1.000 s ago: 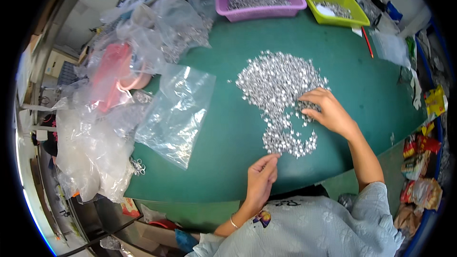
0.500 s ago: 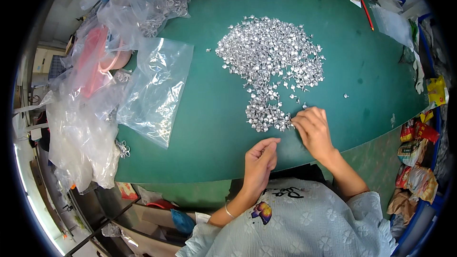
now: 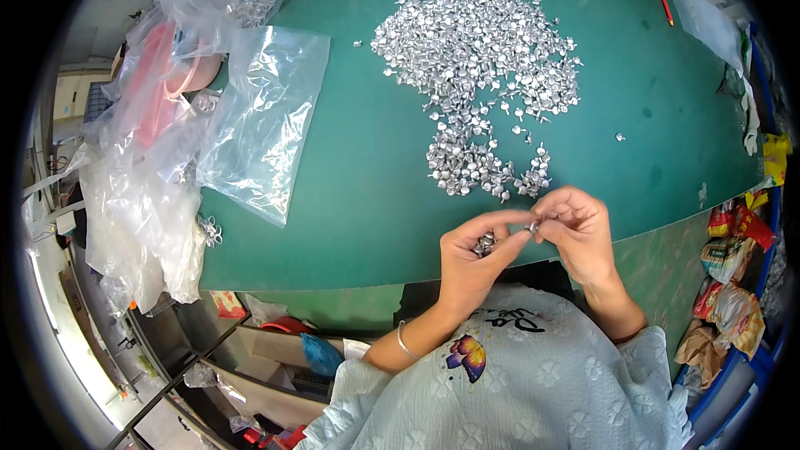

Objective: The person repeatedly picks up small silver components from a pile on a green table and assembles them by hand. They handle the parts one at a time, manipulating them with both hands, and occasionally place them into a plastic bag.

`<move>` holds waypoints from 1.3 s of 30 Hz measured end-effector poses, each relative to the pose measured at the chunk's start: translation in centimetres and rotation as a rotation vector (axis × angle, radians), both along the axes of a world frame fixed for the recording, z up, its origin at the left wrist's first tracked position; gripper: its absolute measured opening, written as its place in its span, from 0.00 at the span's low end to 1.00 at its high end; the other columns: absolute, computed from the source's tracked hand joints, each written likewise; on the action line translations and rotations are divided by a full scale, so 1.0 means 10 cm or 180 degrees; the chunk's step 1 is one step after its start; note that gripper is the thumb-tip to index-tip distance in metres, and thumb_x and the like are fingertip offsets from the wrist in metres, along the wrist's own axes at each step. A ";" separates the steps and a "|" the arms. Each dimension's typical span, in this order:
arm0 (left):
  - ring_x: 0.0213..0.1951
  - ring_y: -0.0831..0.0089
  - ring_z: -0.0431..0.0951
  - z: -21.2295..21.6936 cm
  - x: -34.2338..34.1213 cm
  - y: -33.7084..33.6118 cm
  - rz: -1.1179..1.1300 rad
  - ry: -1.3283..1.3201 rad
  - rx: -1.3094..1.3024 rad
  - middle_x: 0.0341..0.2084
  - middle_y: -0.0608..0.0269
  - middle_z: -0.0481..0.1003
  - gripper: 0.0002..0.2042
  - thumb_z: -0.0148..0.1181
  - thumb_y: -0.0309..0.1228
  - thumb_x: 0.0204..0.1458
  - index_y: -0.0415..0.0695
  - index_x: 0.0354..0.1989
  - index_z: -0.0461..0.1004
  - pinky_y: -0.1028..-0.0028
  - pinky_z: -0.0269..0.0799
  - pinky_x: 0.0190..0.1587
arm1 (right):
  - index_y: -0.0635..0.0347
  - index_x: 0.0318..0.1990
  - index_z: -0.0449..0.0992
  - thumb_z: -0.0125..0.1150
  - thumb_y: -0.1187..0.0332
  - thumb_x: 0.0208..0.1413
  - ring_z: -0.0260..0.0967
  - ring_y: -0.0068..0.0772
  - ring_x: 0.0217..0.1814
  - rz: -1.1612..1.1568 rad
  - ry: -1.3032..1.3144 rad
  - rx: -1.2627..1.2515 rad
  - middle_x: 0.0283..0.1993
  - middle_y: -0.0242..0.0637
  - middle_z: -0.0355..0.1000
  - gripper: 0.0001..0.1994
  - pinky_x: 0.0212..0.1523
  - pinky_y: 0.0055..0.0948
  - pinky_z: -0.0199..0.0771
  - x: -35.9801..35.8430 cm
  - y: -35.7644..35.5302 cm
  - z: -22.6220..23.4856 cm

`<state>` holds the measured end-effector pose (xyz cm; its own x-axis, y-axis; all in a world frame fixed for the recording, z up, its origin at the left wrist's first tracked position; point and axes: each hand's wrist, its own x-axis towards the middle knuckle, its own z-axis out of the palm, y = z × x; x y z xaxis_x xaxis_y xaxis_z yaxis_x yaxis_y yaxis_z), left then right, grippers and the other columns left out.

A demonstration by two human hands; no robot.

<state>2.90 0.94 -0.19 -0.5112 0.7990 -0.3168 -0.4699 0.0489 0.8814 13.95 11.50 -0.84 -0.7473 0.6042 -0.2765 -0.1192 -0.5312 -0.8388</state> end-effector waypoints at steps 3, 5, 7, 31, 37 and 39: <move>0.19 0.89 0.57 0.05 0.00 0.01 -0.0058 0.0354 0.0057 0.16 0.74 0.65 0.08 0.57 0.15 0.43 0.36 0.32 0.75 0.85 0.49 0.20 | 0.68 0.33 0.71 0.60 0.82 0.44 0.69 0.22 0.31 -0.0066 -0.0052 0.0179 0.33 0.38 0.72 0.07 0.31 0.18 0.68 0.02 -0.01 0.05; 0.19 0.88 0.57 0.08 -0.03 -0.01 -0.0148 0.0394 0.0014 0.16 0.73 0.65 0.06 0.57 0.14 0.42 0.35 0.30 0.76 0.85 0.49 0.21 | 0.69 0.33 0.72 0.60 0.84 0.43 0.68 0.23 0.31 -0.0041 -0.0063 0.0413 0.33 0.38 0.71 0.08 0.31 0.18 0.68 0.04 -0.02 0.07; 0.19 0.88 0.57 0.08 -0.03 -0.01 -0.0095 0.0406 0.0069 0.16 0.73 0.65 0.06 0.57 0.15 0.43 0.36 0.30 0.76 0.85 0.49 0.21 | 0.70 0.33 0.72 0.59 0.85 0.42 0.66 0.23 0.31 0.0002 -0.0036 0.0590 0.32 0.39 0.71 0.08 0.31 0.19 0.66 0.05 -0.03 0.11; 0.17 0.86 0.54 -0.04 -0.01 -0.08 -0.0639 -0.2086 0.0394 0.16 0.72 0.58 0.04 0.47 0.28 0.55 0.42 0.30 0.61 0.84 0.45 0.18 | 0.66 0.26 0.74 0.62 0.82 0.40 0.65 0.25 0.28 -0.0213 -0.0558 0.2016 0.26 0.35 0.71 0.05 0.29 0.22 0.61 0.06 -0.11 0.11; 0.17 0.84 0.54 -0.10 -0.02 -0.07 -0.0597 -0.2211 0.0675 0.18 0.68 0.58 0.07 0.47 0.31 0.55 0.42 0.28 0.61 0.85 0.46 0.17 | 0.66 0.29 0.74 0.56 0.80 0.45 0.66 0.30 0.30 -0.0660 -0.1755 0.3012 0.28 0.38 0.71 0.03 0.32 0.26 0.64 0.00 0.19 -0.12; 0.18 0.82 0.57 -0.11 -0.02 -0.07 -0.0606 -0.2038 0.0799 0.20 0.65 0.61 0.06 0.47 0.30 0.54 0.41 0.28 0.62 0.85 0.49 0.17 | 0.64 0.33 0.74 0.56 0.80 0.43 0.64 0.36 0.35 -0.0644 -0.1822 0.3782 0.33 0.37 0.70 0.07 0.36 0.29 0.64 -0.02 0.32 -0.29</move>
<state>2.70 0.26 -1.26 -0.1305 0.9440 -0.3030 -0.9024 0.0135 0.4307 13.70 14.70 -3.70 -0.5725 0.7811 0.2491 0.4132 0.5374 -0.7352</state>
